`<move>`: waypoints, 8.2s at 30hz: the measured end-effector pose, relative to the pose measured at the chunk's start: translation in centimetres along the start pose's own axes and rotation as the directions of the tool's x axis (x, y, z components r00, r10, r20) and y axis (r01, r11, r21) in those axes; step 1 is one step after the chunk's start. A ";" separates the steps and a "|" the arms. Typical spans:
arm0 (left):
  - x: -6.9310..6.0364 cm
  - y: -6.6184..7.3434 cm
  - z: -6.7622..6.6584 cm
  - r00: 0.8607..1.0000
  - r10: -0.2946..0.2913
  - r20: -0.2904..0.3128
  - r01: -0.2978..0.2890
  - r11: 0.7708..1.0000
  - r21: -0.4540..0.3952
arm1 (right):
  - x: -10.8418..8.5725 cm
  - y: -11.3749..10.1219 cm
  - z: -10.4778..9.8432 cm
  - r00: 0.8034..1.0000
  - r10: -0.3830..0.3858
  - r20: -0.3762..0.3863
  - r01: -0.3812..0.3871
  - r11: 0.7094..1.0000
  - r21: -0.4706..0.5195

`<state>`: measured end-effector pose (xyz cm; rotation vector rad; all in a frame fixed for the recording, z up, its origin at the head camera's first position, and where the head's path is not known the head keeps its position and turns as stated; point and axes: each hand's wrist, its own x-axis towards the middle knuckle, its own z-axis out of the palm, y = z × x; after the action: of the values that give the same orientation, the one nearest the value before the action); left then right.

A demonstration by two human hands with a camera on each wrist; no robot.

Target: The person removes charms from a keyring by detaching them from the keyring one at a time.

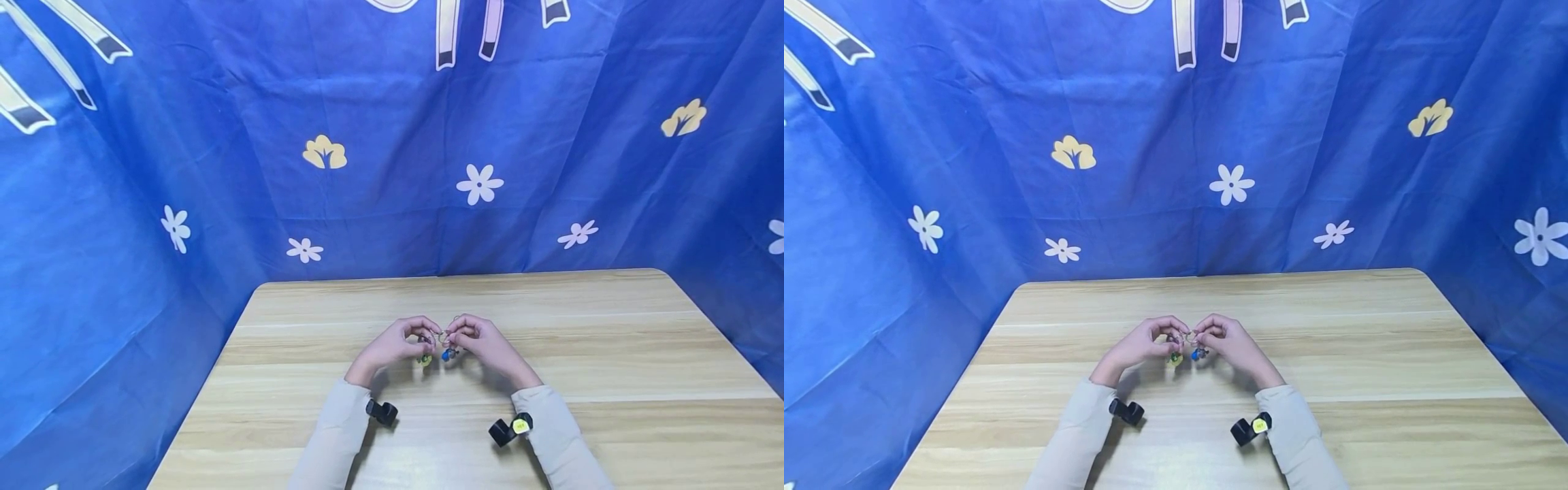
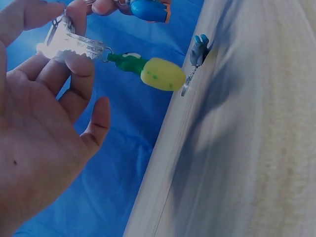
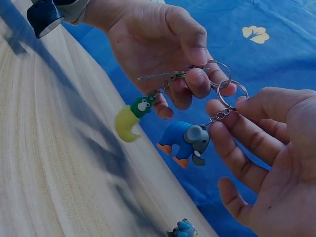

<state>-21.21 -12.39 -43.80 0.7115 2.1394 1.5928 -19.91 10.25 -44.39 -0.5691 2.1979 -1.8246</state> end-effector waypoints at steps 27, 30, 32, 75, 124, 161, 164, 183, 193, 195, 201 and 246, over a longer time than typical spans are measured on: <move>0.0 0.0 0.1 0.999 0.010 -0.039 -0.009 0.999 0.041 | -0.2 -0.1 0.2 0.999 -0.024 0.034 0.023 0.999 0.030; -0.1 0.0 0.1 0.999 0.003 -0.050 -0.001 0.999 0.049 | -0.2 -0.1 0.3 0.999 -0.023 0.034 0.022 0.999 0.031; -0.1 0.0 0.1 0.998 -0.006 -0.059 0.009 0.999 0.053 | -0.2 -0.1 0.3 0.999 -0.022 0.035 0.021 0.999 0.034; 0.1 -0.4 -0.9 0.979 -0.036 -0.201 0.046 0.998 0.049 | -1.8 -0.6 -4.7 0.981 -0.079 -0.176 0.047 0.983 -0.176; 0.1 -0.4 -1.1 0.986 -0.028 -0.164 0.031 0.999 0.019 | 2.5 5.4 -7.6 0.977 0.061 -0.203 -0.131 0.925 -0.356; -0.3 -0.3 -1.1 0.994 0.027 -0.106 -0.036 0.996 -0.086 | 0.7 -0.2 -5.5 0.989 0.041 -0.145 -0.061 0.988 -0.141; -0.3 -0.2 -1.0 0.994 0.039 -0.097 -0.049 0.994 -0.100 | 0.8 -0.1 -3.9 0.995 0.048 -0.090 -0.057 0.993 -0.102; -0.1 0.0 -1.1 0.995 0.080 -0.064 -0.085 0.994 -0.072 | 1.6 1.6 1.3 0.992 0.037 0.117 -0.045 0.997 0.060; 0.1 -0.2 -1.2 0.994 0.086 -0.065 -0.086 0.996 0.004 | 1.7 1.9 2.2 0.986 0.005 0.168 -0.027 0.991 0.134; 0.1 -0.3 -1.3 0.995 0.083 -0.060 -0.083 0.997 0.001 | 1.8 2.1 2.2 0.982 -0.034 0.186 0.009 0.991 0.130; 0.0 -0.3 -1.2 0.995 0.093 -0.033 -0.093 0.995 -0.021 | 1.7 2.2 2.2 0.980 -0.062 0.187 0.037 0.990 0.138; 0.0 -0.2 -1.0 0.999 0.047 0.013 -0.047 0.998 -0.040 | 1.5 1.9 1.9 0.991 0.027 0.131 -0.062 0.961 0.269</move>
<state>-21.78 -13.20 -43.72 0.7637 2.0898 1.6443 -20.75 8.20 -46.56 -0.5548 1.8221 -1.9652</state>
